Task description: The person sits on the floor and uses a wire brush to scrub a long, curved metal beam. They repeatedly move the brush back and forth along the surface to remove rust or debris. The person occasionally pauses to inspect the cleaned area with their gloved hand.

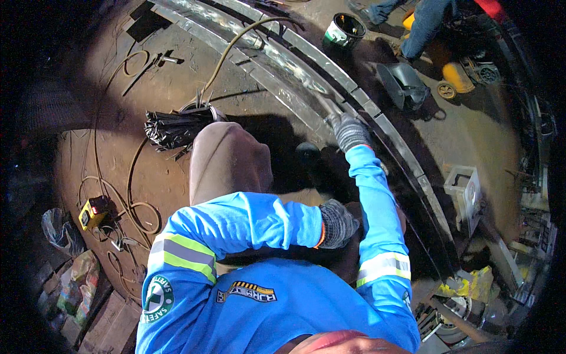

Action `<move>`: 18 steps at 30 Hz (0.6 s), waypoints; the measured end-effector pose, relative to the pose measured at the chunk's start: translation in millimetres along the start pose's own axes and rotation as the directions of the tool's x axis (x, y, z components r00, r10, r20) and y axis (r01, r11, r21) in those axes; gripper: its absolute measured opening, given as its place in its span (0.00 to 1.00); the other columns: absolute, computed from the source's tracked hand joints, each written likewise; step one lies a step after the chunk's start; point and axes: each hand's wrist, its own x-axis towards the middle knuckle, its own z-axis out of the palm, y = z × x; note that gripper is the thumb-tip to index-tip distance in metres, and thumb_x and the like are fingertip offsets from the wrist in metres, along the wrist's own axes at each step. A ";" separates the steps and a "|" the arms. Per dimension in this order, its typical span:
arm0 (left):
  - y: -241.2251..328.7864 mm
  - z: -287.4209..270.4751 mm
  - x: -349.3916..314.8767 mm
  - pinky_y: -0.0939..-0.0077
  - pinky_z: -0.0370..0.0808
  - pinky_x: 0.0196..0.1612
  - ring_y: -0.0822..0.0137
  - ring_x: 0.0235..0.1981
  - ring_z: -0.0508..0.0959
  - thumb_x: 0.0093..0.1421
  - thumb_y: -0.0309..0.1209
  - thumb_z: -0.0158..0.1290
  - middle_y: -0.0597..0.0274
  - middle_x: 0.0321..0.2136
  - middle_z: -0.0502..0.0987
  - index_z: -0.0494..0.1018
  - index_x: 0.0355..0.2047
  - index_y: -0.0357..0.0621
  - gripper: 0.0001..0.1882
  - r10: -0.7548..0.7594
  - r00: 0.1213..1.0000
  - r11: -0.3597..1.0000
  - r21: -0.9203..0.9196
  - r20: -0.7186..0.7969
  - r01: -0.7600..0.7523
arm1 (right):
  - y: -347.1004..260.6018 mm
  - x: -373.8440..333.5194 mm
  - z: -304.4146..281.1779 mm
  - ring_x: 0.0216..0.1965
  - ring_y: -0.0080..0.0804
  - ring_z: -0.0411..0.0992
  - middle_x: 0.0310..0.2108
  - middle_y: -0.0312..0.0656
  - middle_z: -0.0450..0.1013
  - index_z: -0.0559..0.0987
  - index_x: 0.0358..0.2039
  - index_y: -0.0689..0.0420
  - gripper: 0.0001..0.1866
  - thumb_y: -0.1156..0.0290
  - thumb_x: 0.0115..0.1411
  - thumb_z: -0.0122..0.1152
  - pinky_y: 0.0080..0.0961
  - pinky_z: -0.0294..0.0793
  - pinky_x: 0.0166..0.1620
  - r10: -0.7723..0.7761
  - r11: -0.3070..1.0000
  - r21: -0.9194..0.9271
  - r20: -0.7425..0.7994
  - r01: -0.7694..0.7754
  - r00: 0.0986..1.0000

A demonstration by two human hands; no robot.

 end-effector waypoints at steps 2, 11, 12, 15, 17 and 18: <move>-6.2 2.7 1.6 0.61 0.69 0.19 0.58 0.17 0.74 0.44 0.40 0.54 0.59 0.15 0.72 0.70 0.29 0.44 0.15 0.000 1.000 1.000 0.010 -0.031 0.000 | -13.1 5.4 -6.3 0.38 0.59 0.71 0.33 0.60 0.73 0.73 0.45 0.59 0.28 0.46 0.61 0.43 0.47 0.70 0.42 0.159 0.974 -0.185 0.153 -0.130 0.975; -2.9 4.2 0.1 0.61 0.72 0.22 0.56 0.20 0.76 0.46 0.40 0.54 0.56 0.19 0.74 0.71 0.31 0.43 0.16 0.049 0.998 0.999 0.002 -0.032 -0.049 | 17.1 21.2 11.7 0.43 0.59 0.68 0.39 0.61 0.70 0.74 0.40 0.61 0.29 0.46 0.62 0.37 0.46 0.67 0.47 0.117 0.992 0.023 0.229 -0.126 0.966; -6.4 17.0 -0.5 0.62 0.72 0.22 0.56 0.20 0.76 0.45 0.40 0.54 0.56 0.19 0.74 0.71 0.32 0.43 0.16 0.033 0.995 0.999 0.037 -0.099 -0.030 | 8.1 22.5 5.2 0.43 0.58 0.69 0.40 0.61 0.71 0.74 0.41 0.60 0.29 0.46 0.62 0.37 0.46 0.67 0.48 0.103 0.995 -0.023 0.195 -0.101 0.975; 2.3 31.7 3.1 0.63 0.73 0.22 0.56 0.20 0.76 0.45 0.39 0.54 0.55 0.20 0.75 0.70 0.36 0.42 0.19 -0.029 0.997 1.000 0.001 -0.074 0.029 | -2.2 13.6 -17.1 0.36 0.57 0.72 0.32 0.60 0.73 0.74 0.42 0.60 0.29 0.45 0.61 0.38 0.48 0.72 0.41 -0.054 0.998 0.013 0.033 0.054 0.998; 6.5 -25.5 2.5 0.64 0.73 0.22 0.56 0.20 0.76 0.45 0.39 0.54 0.54 0.23 0.75 0.69 0.39 0.41 0.22 -0.068 0.970 0.993 -0.082 0.233 0.089 | -3.8 1.8 -11.9 0.33 0.57 0.73 0.29 0.58 0.73 0.75 0.42 0.60 0.27 0.48 0.61 0.40 0.48 0.73 0.38 -0.133 0.982 0.095 -0.281 0.165 0.951; 6.0 -23.2 2.0 0.64 0.73 0.22 0.57 0.18 0.76 0.45 0.39 0.54 0.55 0.23 0.75 0.70 0.39 0.41 0.21 -0.074 0.974 0.994 -0.056 0.216 0.089 | -7.2 0.4 -10.6 0.34 0.57 0.72 0.31 0.59 0.73 0.75 0.41 0.60 0.27 0.47 0.61 0.41 0.48 0.72 0.39 -0.138 0.965 0.165 -0.345 0.205 0.928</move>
